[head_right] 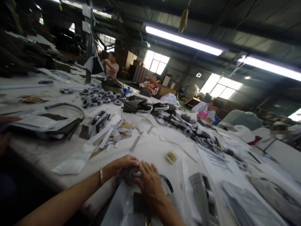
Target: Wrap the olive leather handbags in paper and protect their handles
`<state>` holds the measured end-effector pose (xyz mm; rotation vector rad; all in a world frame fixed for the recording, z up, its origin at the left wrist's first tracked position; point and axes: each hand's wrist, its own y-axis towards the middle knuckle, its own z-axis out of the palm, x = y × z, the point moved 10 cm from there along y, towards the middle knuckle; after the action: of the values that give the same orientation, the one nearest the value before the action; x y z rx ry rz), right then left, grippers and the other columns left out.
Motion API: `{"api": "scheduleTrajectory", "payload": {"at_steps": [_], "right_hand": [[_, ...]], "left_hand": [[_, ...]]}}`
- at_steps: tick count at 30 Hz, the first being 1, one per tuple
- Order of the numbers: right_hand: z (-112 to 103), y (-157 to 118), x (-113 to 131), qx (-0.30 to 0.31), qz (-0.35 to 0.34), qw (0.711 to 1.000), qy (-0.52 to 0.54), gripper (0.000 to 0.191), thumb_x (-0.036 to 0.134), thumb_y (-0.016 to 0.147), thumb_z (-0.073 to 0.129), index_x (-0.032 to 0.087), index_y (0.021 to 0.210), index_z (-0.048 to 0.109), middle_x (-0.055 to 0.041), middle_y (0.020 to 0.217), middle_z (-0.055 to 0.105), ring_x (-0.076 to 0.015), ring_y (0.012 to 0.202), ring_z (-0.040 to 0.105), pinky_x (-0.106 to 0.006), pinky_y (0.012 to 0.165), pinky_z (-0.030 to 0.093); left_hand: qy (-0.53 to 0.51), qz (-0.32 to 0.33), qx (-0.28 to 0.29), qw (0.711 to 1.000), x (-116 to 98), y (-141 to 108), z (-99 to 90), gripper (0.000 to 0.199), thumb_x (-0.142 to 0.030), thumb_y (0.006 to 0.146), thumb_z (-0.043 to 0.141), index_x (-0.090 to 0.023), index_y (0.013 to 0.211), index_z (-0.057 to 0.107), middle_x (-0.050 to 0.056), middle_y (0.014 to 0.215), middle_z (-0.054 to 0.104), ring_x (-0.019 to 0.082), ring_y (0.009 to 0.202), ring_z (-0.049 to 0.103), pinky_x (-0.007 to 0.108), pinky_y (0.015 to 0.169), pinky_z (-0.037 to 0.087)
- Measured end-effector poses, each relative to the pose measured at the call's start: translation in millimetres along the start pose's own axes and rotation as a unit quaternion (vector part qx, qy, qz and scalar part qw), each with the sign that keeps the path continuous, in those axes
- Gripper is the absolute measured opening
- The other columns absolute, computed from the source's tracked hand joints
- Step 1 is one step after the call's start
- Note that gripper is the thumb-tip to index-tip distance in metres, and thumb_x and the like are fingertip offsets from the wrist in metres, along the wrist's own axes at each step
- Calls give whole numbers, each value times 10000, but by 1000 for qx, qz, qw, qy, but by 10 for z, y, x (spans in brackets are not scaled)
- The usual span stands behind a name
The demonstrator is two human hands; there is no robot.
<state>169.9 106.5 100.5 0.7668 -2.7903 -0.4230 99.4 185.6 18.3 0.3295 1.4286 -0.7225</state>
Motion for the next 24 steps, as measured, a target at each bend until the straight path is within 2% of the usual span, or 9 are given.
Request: {"api": "scheduleTrajectory", "payload": {"at_steps": [3,8,11,13,16,19,22,24], "right_hand": [[84,-63,-126,49,60,994,82,532,368,892,650,225,1390,526,-131,1425,549,-312,1331,494,-577,1136,307],[152,-113,-243,65,148,960,229,485,462,948,525,229,1374,552,-105,1466,505,-276,1391,422,-567,1167,255],[-33,-155,-389,40,193,931,307,485,502,908,557,219,1295,631,-93,1392,586,-276,1337,492,-510,1151,320],[-316,-272,-643,-16,238,919,314,453,510,860,609,232,1207,695,-83,1288,667,-285,1259,567,-473,1119,381],[-860,-694,-1226,-134,326,890,290,385,514,803,653,248,1062,756,-75,1113,748,-294,1103,661,-444,1036,462],[-1356,-1391,-1843,-230,425,839,248,436,540,775,641,209,1038,749,-78,981,772,-271,954,701,-395,913,520],[-1712,-2127,-2236,-262,507,802,179,411,513,739,643,181,952,757,-72,854,767,-253,834,692,-359,796,518],[-1795,-2501,-2344,-247,542,788,155,311,460,692,683,185,812,766,-67,769,754,-249,764,672,-350,727,492]], "left_hand": [[-41,-13,-28,999,43,-34,-44,348,-346,564,728,-118,807,627,-1,733,627,110,661,528,234,660,410],[-55,-27,-49,997,35,-55,-30,310,-272,557,724,-97,795,630,9,702,628,101,613,518,232,616,393],[-52,-39,-62,996,36,-41,-50,289,-267,537,716,-111,762,622,-6,638,608,96,549,496,225,555,372],[-50,-47,-68,995,36,-38,-63,283,-280,527,714,-120,741,620,-10,613,604,98,522,496,220,523,362],[-44,-53,-68,995,16,-57,-59,276,-303,514,719,-128,697,609,-14,584,599,98,489,497,213,485,351],[-39,-58,-49,996,-11,-74,-27,301,-327,516,740,-131,699,603,-10,589,614,105,484,521,212,482,380],[-59,-69,-31,995,1,-57,-23,342,-353,538,786,-128,734,620,10,627,655,127,516,572,226,522,447],[-79,-87,-29,993,41,-43,-34,378,-360,531,823,-122,755,634,26,643,676,145,532,601,239,538,480]]}}
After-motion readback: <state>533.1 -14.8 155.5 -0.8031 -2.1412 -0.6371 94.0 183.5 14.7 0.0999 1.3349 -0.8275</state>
